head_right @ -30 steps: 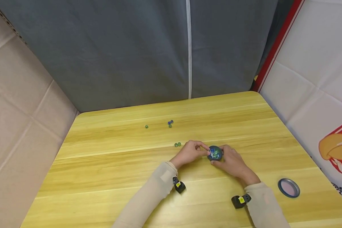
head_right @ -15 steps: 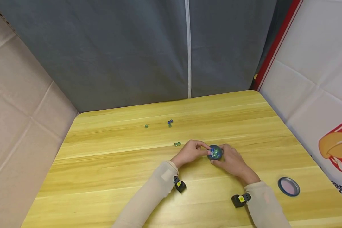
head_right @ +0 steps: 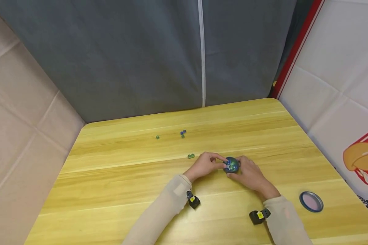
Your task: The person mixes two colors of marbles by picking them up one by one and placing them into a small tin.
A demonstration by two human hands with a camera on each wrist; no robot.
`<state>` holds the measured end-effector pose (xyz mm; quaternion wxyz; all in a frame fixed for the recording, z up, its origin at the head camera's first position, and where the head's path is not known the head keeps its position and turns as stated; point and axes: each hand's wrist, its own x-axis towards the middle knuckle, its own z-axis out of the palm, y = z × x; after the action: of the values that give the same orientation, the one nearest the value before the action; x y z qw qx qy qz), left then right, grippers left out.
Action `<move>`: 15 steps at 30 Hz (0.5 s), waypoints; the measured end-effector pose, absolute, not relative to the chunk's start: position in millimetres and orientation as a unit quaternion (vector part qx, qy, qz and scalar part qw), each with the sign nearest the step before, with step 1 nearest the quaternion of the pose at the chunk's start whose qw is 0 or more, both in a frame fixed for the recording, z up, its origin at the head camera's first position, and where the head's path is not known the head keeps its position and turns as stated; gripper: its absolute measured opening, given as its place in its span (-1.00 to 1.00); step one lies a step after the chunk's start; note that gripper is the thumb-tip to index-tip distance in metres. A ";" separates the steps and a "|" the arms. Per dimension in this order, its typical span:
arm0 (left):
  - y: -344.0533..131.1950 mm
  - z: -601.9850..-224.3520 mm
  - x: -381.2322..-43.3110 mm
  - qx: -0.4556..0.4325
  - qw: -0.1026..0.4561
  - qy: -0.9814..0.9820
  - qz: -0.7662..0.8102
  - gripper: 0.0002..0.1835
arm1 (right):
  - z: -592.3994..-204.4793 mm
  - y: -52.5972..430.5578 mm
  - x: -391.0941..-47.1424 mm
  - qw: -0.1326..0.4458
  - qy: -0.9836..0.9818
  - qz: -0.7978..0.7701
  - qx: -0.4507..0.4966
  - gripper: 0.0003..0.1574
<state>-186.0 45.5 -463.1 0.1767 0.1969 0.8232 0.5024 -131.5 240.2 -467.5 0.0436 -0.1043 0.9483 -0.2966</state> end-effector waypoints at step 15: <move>18.3 -455.9 -194.1 0.179 0.169 0.817 0.520 -0.76 | -468.6 240.3 -132.2 0.039 0.949 -0.294 -0.106 -0.11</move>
<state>-194.1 18.3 -455.9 0.1693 0.1795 0.8174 0.5205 -132.2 240.3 -468.6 0.0392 -0.1064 0.9489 -0.2945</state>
